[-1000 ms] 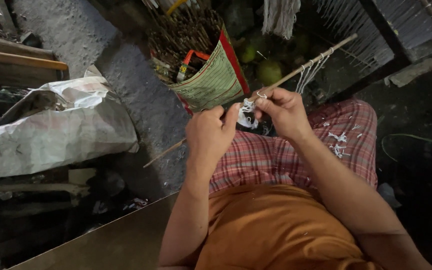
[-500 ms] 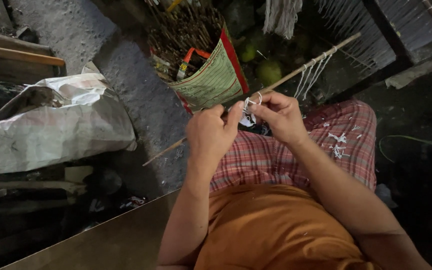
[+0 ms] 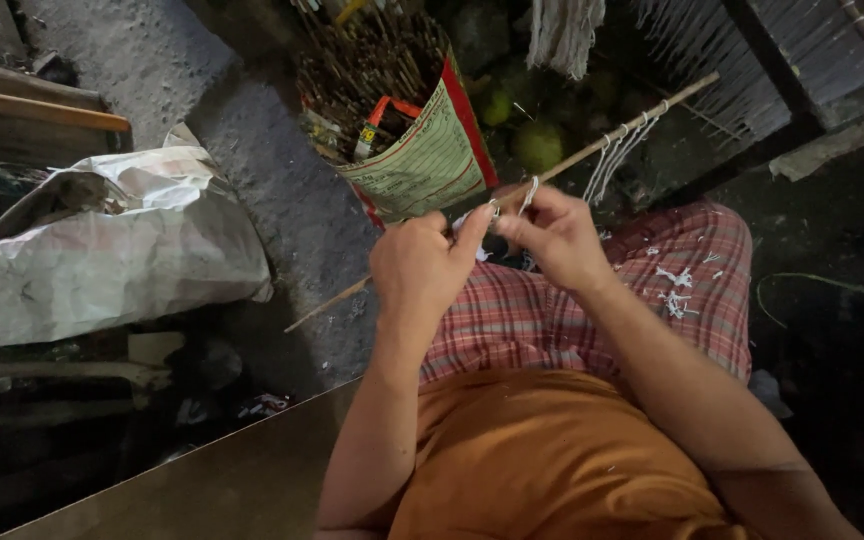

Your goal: A person is seen tying multiple white cotton wicks onto a wooden stick, preparing them for the candle-making process.

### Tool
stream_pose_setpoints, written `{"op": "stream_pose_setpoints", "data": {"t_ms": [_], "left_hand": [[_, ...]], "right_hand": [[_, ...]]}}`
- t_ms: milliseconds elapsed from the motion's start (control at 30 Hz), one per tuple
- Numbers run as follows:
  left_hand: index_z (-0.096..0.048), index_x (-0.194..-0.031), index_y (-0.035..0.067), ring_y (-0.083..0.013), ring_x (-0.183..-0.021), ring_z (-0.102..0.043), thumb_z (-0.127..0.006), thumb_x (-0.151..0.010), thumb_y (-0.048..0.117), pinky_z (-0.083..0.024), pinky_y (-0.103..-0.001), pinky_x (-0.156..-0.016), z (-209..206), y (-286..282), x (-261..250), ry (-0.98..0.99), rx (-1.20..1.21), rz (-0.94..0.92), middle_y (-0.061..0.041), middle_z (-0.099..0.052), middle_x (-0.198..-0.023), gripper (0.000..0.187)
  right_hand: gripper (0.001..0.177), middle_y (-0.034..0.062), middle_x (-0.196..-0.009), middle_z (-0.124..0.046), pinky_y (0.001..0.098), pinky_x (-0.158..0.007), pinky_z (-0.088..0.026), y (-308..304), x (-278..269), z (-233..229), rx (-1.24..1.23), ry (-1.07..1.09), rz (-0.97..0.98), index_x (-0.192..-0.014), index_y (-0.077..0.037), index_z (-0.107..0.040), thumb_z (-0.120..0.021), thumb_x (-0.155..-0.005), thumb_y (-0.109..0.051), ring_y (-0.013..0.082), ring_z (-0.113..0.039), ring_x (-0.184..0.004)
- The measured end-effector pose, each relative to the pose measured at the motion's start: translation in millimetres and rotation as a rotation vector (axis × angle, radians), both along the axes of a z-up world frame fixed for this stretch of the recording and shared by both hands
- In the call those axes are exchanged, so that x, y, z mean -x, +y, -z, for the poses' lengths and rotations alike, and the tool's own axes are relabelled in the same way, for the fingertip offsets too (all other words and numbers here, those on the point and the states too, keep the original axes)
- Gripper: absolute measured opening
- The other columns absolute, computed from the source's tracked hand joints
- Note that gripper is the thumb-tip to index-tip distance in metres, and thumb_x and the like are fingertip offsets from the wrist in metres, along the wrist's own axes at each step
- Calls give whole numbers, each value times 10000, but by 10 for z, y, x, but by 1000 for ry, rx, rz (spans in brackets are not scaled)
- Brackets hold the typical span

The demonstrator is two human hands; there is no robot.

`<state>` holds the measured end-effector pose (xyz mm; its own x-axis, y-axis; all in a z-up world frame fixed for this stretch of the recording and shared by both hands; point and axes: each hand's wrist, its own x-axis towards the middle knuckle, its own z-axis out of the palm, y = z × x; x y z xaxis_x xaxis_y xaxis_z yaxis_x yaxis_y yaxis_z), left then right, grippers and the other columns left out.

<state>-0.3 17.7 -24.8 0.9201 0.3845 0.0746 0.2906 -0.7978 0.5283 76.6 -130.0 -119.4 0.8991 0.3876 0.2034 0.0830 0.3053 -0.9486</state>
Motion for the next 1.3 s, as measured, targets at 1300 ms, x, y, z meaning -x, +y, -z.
{"op": "stream_pose_setpoints", "data": {"t_ms": [1300], "left_hand": [[-596,-539,77,-457,-653,-682,-571,-887,760,-526,-502,-602,-18,-45,-6,50,-124,8,-189,-563,-480,767]], "right_hand": [[160,49,-755,-410,418,-682,-390,-221,-215,405,-909,654,-532,-836,-103,-506,-474,-918,-237,265,-471,-715]]}}
